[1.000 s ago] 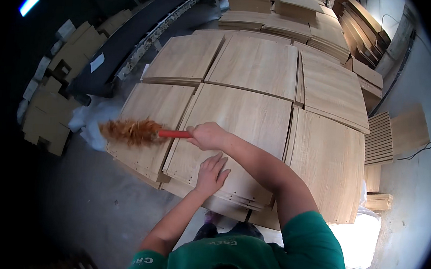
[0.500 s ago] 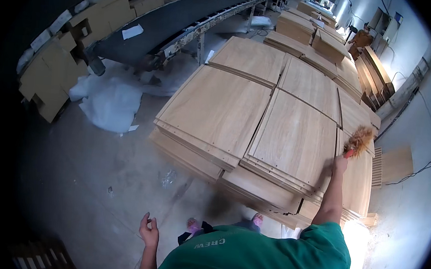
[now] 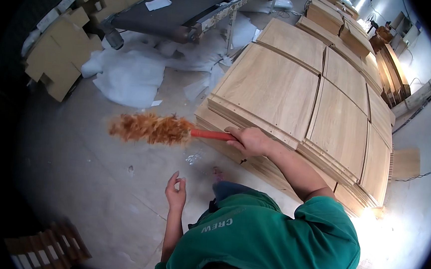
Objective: The person uses a feather duster to clean dust off stacks of wooden boards, walking around a conveyor belt and handling a rope to move aside while dusting different sections of the warehouse.
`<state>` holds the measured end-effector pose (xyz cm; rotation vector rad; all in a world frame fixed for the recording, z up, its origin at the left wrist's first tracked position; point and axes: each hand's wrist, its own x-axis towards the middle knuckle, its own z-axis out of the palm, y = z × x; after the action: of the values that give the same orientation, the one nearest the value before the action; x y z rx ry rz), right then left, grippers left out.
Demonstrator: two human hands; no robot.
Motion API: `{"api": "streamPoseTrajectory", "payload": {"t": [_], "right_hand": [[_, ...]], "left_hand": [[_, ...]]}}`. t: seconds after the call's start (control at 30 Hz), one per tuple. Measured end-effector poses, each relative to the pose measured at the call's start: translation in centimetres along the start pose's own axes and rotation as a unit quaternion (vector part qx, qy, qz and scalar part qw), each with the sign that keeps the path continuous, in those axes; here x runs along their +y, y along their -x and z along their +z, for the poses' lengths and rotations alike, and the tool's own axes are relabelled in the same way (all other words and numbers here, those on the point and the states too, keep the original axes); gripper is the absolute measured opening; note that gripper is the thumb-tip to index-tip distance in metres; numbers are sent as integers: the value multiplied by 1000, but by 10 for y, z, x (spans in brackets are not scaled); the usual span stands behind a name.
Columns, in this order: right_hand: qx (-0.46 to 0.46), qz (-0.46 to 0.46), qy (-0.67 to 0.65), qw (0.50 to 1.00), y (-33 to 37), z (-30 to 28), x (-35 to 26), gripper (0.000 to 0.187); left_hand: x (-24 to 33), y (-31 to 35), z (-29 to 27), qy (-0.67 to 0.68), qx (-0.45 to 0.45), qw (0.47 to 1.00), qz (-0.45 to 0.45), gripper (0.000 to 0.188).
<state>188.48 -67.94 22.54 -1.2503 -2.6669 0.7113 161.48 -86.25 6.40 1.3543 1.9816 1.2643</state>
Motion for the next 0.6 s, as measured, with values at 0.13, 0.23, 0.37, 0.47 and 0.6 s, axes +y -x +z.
{"api": "streamPoseTrajectory", "payload": {"t": [0.13,0.23,0.37,0.47,0.6], "right_hand": [[209,15,-12,978,-37,-10,47,35],[376,261,42,888,-39,-38,173,35],[429,573,-2,698,1,-84,327,50],[455,637,4,622,-7,-84,362,49],[428,634,20,644,-86,-103,341,47]], "left_hand": [[-7,-37,-35,-168,-28,973,153,30],[-74,-36,-83,-52,8,985,-161,33],[-177,-25,-146,-122,98,947,-281,37],[-272,-24,-191,-96,98,931,-339,36],[-253,-130,-163,-135,-15,955,-264,34]]}}
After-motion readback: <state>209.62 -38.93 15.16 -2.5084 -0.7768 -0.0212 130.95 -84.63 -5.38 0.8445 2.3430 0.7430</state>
